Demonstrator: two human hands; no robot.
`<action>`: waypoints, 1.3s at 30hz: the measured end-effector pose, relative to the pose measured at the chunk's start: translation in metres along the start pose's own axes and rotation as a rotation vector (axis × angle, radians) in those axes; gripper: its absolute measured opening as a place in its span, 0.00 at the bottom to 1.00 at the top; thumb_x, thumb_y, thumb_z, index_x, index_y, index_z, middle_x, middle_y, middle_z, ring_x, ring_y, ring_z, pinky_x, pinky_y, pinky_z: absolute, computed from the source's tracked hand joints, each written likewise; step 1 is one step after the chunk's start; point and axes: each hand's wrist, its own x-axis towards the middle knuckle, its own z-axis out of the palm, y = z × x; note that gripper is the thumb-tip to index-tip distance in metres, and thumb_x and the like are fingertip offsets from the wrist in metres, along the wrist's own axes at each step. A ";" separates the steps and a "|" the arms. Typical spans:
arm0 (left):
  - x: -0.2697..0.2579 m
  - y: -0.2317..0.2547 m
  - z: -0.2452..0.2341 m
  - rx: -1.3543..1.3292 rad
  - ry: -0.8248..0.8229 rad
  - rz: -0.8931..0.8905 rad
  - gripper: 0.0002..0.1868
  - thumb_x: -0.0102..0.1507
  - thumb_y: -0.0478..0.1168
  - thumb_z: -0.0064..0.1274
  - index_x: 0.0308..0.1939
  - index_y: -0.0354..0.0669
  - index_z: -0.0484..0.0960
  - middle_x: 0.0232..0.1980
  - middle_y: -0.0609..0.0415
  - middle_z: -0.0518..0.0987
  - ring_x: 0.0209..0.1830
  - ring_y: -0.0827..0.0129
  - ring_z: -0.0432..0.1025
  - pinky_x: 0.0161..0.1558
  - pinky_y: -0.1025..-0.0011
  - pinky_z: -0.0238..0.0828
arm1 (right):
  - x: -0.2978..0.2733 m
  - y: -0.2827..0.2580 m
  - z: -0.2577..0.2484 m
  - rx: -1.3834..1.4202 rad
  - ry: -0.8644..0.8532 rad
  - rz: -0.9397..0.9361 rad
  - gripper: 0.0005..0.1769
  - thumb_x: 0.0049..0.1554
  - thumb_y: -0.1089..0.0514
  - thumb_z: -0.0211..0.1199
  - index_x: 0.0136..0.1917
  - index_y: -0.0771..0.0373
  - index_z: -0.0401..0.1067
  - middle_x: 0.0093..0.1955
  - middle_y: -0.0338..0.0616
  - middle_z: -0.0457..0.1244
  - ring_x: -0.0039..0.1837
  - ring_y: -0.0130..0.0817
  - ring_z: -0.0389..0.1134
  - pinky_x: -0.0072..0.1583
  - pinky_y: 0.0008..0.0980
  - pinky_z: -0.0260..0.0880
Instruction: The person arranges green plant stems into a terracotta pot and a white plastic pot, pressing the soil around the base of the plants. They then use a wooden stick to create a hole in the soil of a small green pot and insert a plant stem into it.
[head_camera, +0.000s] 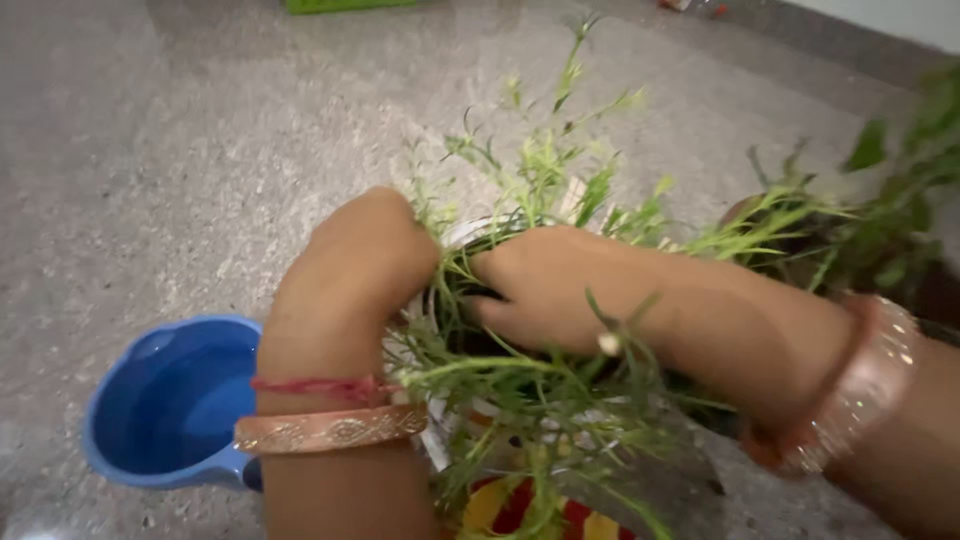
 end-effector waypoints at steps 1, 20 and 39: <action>-0.002 0.002 -0.003 -0.041 -0.036 -0.018 0.14 0.55 0.34 0.51 0.39 0.27 0.85 0.36 0.27 0.81 0.37 0.40 0.81 0.43 0.50 0.77 | -0.003 0.002 -0.003 0.021 -0.005 -0.017 0.22 0.62 0.45 0.50 0.47 0.68 0.71 0.39 0.54 0.68 0.43 0.47 0.71 0.52 0.47 0.73; -0.017 0.027 -0.037 -0.147 -0.007 -0.134 0.16 0.62 0.37 0.48 0.51 0.38 0.85 0.41 0.36 0.84 0.36 0.48 0.82 0.41 0.55 0.76 | -0.018 0.021 0.007 0.162 0.054 -0.216 0.20 0.58 0.45 0.54 0.51 0.64 0.72 0.44 0.57 0.69 0.50 0.57 0.71 0.54 0.52 0.70; -0.037 0.042 -0.009 -0.826 0.581 0.332 0.17 0.68 0.46 0.52 0.48 0.35 0.86 0.43 0.48 0.87 0.40 0.68 0.78 0.46 0.72 0.71 | -0.144 0.092 -0.017 1.142 0.867 0.228 0.28 0.66 0.44 0.44 0.68 0.61 0.72 0.68 0.43 0.69 0.70 0.37 0.69 0.70 0.38 0.69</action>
